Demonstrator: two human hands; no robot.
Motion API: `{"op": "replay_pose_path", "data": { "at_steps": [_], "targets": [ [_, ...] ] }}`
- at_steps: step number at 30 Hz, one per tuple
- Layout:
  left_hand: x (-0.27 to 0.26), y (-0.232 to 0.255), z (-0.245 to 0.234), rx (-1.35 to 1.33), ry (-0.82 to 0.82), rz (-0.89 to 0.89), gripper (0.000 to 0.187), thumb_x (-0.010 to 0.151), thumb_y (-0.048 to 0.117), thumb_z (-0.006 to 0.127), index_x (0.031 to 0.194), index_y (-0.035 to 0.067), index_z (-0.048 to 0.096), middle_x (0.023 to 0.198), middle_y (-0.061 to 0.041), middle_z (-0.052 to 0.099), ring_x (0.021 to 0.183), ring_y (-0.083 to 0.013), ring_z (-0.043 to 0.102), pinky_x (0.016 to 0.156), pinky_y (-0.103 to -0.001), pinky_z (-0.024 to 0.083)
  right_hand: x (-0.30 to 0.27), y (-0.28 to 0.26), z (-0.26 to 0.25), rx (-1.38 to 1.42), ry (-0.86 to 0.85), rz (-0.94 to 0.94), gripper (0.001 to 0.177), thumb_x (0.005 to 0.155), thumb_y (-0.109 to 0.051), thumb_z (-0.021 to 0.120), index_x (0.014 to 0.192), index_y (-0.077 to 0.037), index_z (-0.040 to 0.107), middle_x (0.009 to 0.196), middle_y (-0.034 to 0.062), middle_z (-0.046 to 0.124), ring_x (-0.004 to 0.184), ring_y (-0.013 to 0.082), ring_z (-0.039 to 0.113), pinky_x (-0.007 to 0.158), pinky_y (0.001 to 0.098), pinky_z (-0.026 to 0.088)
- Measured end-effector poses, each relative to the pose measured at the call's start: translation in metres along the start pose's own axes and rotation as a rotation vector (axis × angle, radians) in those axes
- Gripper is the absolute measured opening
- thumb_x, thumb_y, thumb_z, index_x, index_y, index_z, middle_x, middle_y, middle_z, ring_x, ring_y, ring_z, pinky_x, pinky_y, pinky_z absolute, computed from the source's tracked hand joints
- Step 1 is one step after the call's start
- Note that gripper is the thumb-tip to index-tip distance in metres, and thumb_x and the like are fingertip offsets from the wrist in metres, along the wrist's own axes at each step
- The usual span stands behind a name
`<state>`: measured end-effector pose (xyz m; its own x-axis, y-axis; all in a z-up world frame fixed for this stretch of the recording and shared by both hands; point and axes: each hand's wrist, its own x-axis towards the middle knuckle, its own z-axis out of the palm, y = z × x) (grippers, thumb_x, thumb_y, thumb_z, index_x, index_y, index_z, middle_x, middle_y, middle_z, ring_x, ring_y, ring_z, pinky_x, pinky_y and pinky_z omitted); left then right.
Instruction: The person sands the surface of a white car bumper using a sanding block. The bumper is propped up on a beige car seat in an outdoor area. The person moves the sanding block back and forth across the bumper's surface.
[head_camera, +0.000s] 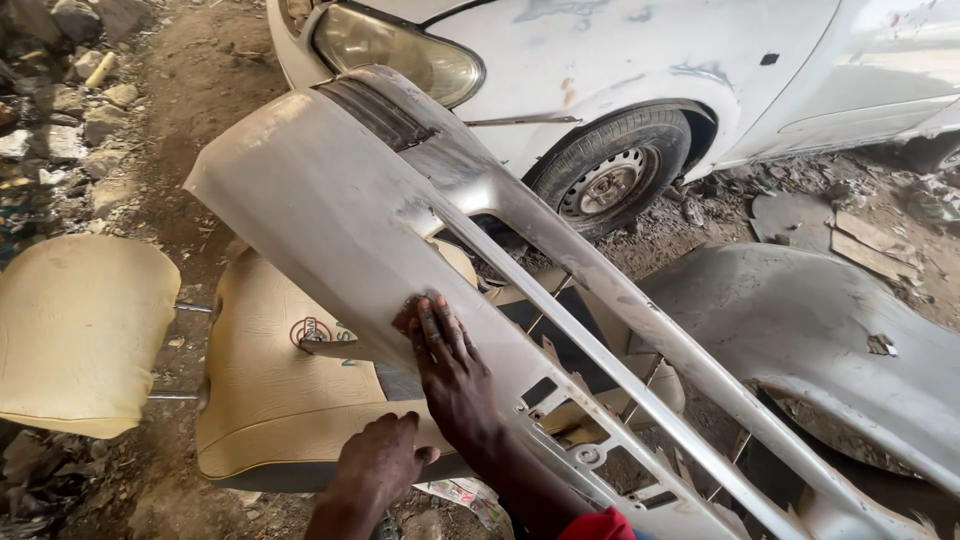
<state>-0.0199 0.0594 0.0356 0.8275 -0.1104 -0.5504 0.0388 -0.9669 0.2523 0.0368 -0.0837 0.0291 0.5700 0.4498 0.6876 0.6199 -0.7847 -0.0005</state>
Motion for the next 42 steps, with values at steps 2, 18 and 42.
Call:
{"op": "replay_pose_path", "data": {
  "at_steps": [2, 18, 42],
  "targets": [
    [0.011, -0.009, 0.014, 0.013, 0.021, -0.001, 0.047, 0.110, 0.061, 0.069, 0.135, 0.021, 0.062, 0.132, -0.010, 0.072, 0.126, -0.0330, 0.069, 0.104, -0.051, 0.058, -0.016, 0.006, -0.012, -0.046, -0.048, -0.012, 0.074, 0.102, 0.011, 0.058, 0.174, 0.003, 0.039, 0.183, 0.0215, 0.036, 0.170, 0.0430, 0.034, 0.136, 0.0526, 0.043],
    [0.011, 0.001, -0.010, -0.128, 0.230, -0.030, 0.029, 0.110, 0.023, 0.070, 0.136, 0.014, 0.065, 0.123, -0.008, 0.078, 0.109, -0.0178, 0.079, 0.104, -0.038, 0.066, -0.023, -0.008, 0.002, -0.021, -0.067, 0.081, 0.077, 0.103, -0.004, 0.061, 0.175, 0.004, 0.037, 0.186, 0.0170, 0.030, 0.173, 0.0403, 0.027, 0.138, 0.0511, 0.037],
    [0.035, 0.081, -0.005, -0.373, 1.275, 0.329, 0.054, 0.095, 0.015, 0.087, 0.141, 0.002, 0.062, 0.138, -0.024, 0.058, 0.130, -0.0401, 0.056, 0.111, -0.052, 0.056, -0.118, 0.001, -0.102, 1.250, 0.031, 1.590, 0.029, 0.110, -0.007, 0.061, 0.119, 0.006, 0.086, 0.085, 0.0167, 0.076, 0.083, 0.0268, 0.068, 0.080, 0.0378, 0.056]
  ]
}}
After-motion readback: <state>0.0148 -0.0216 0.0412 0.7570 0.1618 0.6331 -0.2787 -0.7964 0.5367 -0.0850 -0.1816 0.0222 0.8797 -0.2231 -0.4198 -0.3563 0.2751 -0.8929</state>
